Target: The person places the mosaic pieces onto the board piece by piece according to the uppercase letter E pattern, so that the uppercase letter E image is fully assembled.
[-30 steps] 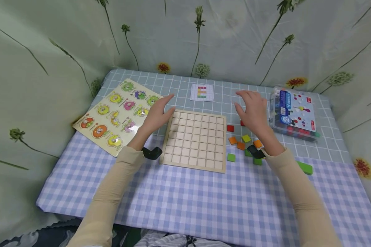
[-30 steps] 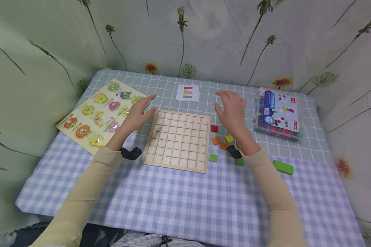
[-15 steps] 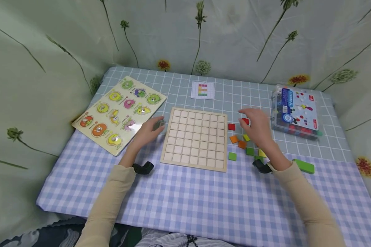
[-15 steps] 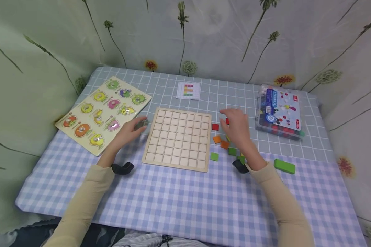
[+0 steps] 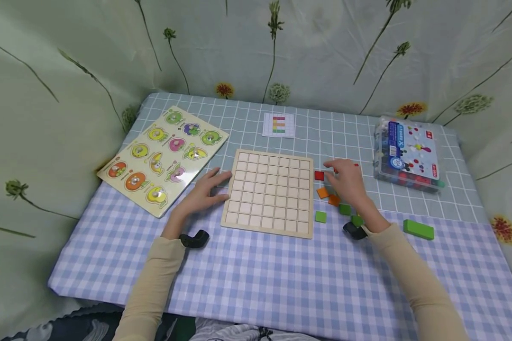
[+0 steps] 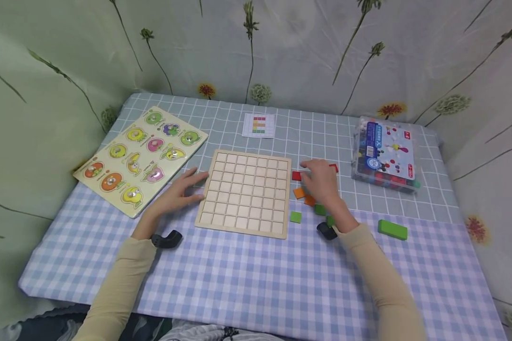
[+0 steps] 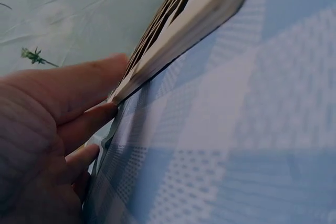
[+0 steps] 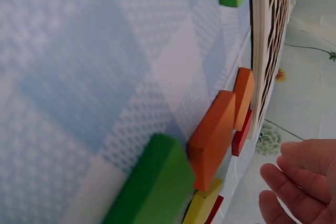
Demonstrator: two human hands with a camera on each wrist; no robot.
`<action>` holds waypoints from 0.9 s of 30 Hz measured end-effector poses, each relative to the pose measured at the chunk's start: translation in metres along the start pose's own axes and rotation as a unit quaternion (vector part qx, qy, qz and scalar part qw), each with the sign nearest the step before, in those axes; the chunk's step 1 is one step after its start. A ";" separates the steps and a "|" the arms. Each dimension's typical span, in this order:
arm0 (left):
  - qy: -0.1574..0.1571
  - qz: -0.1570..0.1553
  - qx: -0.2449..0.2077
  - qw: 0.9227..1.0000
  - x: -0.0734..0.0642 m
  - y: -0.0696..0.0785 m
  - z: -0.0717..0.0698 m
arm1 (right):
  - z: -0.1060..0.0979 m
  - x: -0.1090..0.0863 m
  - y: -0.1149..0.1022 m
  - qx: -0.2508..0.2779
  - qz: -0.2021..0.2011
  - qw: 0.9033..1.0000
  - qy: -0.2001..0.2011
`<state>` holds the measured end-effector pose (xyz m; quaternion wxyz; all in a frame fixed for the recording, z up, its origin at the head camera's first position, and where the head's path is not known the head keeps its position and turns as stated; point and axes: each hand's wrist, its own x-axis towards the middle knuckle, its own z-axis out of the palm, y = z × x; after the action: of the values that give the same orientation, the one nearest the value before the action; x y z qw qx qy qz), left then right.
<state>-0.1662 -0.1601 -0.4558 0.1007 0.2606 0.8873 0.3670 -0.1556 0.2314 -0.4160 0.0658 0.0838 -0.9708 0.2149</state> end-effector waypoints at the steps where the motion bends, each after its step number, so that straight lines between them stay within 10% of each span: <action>1: -0.003 0.003 0.005 1.000 0.000 0.000 0.000 | 0.001 0.000 0.001 0.001 0.003 1.000 -0.008; 9: -0.016 0.013 0.020 1.000 0.000 0.001 0.001 | 0.007 0.006 0.005 -0.002 0.023 0.996 -0.090; 27: 0.012 0.034 0.003 0.999 -0.003 0.003 0.003 | 0.011 0.012 0.007 -0.026 0.018 0.994 -0.106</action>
<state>-0.1616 -0.1579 -0.4564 0.0769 0.2866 0.8802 0.3705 -0.1698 0.2312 -0.4266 -0.0391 0.0870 -0.9790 0.1802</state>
